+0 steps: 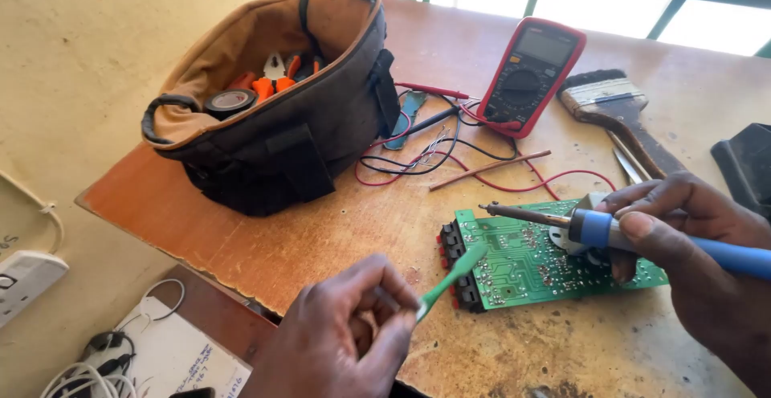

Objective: Soldering components onto a circuit board and cleaning it with a brush on a workbench.

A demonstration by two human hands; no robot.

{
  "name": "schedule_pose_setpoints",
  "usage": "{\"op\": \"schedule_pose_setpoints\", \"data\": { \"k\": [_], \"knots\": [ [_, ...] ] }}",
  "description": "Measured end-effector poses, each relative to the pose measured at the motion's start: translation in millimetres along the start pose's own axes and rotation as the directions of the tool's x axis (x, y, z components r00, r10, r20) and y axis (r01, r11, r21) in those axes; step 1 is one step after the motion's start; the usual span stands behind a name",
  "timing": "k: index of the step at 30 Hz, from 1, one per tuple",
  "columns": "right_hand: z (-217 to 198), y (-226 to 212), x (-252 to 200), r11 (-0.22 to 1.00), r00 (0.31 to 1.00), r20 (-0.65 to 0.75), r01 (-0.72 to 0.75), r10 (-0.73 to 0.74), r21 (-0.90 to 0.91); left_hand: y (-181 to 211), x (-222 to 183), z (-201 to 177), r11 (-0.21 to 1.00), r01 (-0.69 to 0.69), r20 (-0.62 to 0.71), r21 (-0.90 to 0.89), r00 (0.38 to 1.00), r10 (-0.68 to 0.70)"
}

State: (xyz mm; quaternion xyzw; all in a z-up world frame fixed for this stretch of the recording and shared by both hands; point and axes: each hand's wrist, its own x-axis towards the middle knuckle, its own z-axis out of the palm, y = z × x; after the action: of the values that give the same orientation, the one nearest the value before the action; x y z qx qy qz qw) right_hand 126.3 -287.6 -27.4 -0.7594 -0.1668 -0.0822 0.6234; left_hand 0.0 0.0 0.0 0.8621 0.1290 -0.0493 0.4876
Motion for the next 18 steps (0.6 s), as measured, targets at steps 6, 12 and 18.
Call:
{"op": "schedule_pose_setpoints", "data": {
  "k": [6, 12, 18],
  "knots": [
    [-2.4, 2.0, 0.7, 1.0, 1.0, 0.0, -0.001, 0.001, -0.016, 4.3, 18.5, 7.5, 0.99, -0.128, 0.046, 0.052, 0.991, 0.126],
    [-6.0, 4.3, 3.8, 1.0, 1.0, 0.018, -0.015, 0.015, -0.005, -23.8, 3.6, -28.4, 0.976, 0.186, -0.054, 0.109, 0.982, -0.181],
    [-18.7, 14.6, 4.8, 0.982, 0.995, 0.1, -0.049, 0.032, 0.183, -15.2, 12.0, -18.6, 0.928, 0.081, -0.112, -0.363, 0.985, -0.13]
  ]
}}
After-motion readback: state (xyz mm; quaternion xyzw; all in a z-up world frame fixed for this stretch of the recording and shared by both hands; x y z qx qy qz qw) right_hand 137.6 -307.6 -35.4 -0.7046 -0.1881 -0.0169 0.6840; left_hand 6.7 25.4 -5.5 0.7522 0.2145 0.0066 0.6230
